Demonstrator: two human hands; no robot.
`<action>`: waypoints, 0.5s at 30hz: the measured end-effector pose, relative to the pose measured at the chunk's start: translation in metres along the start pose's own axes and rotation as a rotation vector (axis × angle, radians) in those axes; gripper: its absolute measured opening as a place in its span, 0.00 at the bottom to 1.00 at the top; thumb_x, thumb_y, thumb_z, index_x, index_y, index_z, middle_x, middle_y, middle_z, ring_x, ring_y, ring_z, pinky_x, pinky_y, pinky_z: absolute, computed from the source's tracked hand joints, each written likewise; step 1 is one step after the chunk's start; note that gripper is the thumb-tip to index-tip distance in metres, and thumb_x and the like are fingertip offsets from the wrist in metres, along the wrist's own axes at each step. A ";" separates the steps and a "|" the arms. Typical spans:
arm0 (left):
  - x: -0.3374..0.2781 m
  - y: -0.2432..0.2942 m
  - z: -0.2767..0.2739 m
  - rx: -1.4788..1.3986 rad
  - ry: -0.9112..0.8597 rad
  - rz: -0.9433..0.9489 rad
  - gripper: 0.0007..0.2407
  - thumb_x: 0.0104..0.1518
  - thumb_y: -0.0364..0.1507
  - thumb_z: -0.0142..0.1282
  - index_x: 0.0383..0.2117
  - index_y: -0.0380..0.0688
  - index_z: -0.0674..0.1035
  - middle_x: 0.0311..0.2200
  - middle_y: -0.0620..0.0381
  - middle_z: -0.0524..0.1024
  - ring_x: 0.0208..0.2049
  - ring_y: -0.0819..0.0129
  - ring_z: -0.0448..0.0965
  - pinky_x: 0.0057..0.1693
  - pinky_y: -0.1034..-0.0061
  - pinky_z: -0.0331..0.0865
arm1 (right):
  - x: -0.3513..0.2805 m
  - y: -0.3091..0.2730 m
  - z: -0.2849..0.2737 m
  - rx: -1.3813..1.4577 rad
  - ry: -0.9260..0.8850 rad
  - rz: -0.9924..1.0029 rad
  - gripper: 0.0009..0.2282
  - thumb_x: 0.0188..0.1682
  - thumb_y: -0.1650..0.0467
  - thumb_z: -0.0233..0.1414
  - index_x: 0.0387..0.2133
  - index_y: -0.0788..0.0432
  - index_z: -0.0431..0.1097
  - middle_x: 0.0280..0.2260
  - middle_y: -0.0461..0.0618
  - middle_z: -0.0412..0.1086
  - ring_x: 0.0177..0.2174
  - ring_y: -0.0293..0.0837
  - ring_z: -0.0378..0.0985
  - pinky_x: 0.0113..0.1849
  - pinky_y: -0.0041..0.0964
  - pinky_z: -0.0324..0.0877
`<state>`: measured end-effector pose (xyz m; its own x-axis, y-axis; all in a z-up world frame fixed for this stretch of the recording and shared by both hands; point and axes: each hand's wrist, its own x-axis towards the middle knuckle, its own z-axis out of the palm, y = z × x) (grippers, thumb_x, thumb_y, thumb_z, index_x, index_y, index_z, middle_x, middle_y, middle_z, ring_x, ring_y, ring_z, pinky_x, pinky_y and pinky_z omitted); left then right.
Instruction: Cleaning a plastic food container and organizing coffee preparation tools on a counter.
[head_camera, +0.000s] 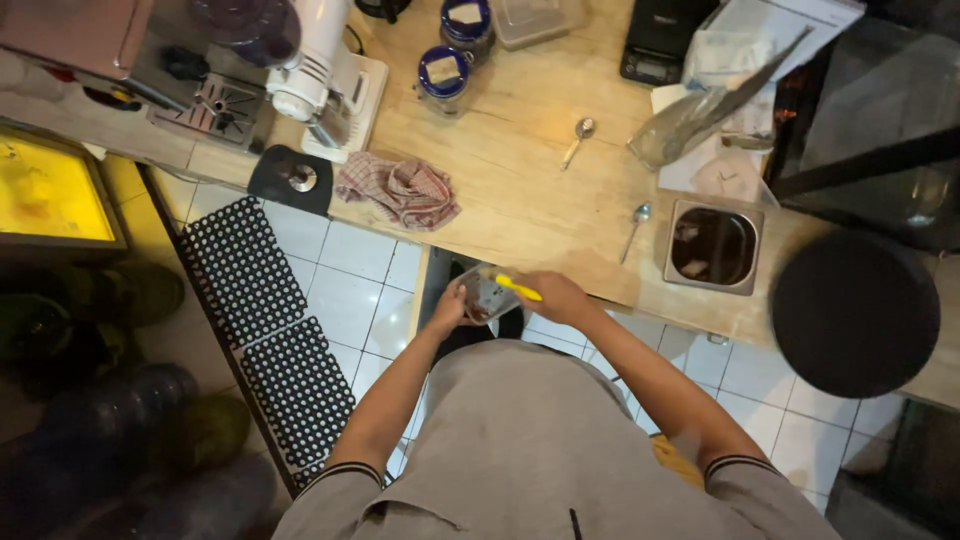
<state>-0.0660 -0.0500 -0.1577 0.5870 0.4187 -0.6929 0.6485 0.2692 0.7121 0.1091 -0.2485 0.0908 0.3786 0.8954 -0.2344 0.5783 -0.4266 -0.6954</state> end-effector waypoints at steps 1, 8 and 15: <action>-0.012 0.016 -0.002 -0.008 0.006 0.001 0.19 0.72 0.35 0.42 0.67 0.49 0.64 0.64 0.35 0.64 0.63 0.36 0.66 0.48 0.46 0.80 | 0.009 0.008 -0.001 -0.004 -0.006 -0.007 0.18 0.49 0.61 0.54 0.49 0.56 0.75 0.42 0.63 0.76 0.44 0.68 0.78 0.45 0.58 0.74; -0.084 0.096 -0.015 -0.081 -0.021 -0.050 0.20 0.71 0.33 0.40 0.68 0.48 0.62 0.65 0.37 0.64 0.61 0.39 0.68 0.55 0.48 0.71 | 0.069 0.048 0.001 -0.379 0.060 0.186 0.21 0.52 0.61 0.51 0.54 0.61 0.70 0.38 0.63 0.76 0.37 0.64 0.81 0.40 0.56 0.75; -0.035 0.041 -0.030 0.157 -0.048 0.010 0.20 0.70 0.39 0.43 0.66 0.51 0.67 0.62 0.43 0.69 0.65 0.51 0.66 0.68 0.56 0.62 | 0.153 0.038 0.008 -0.635 0.104 0.040 0.19 0.53 0.60 0.46 0.51 0.59 0.71 0.33 0.55 0.74 0.33 0.57 0.81 0.39 0.50 0.72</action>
<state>-0.0741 -0.0275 -0.1009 0.6137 0.3777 -0.6934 0.7082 0.1249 0.6948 0.1834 -0.1263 0.0236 0.4584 0.8737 -0.1628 0.8654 -0.4805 -0.1420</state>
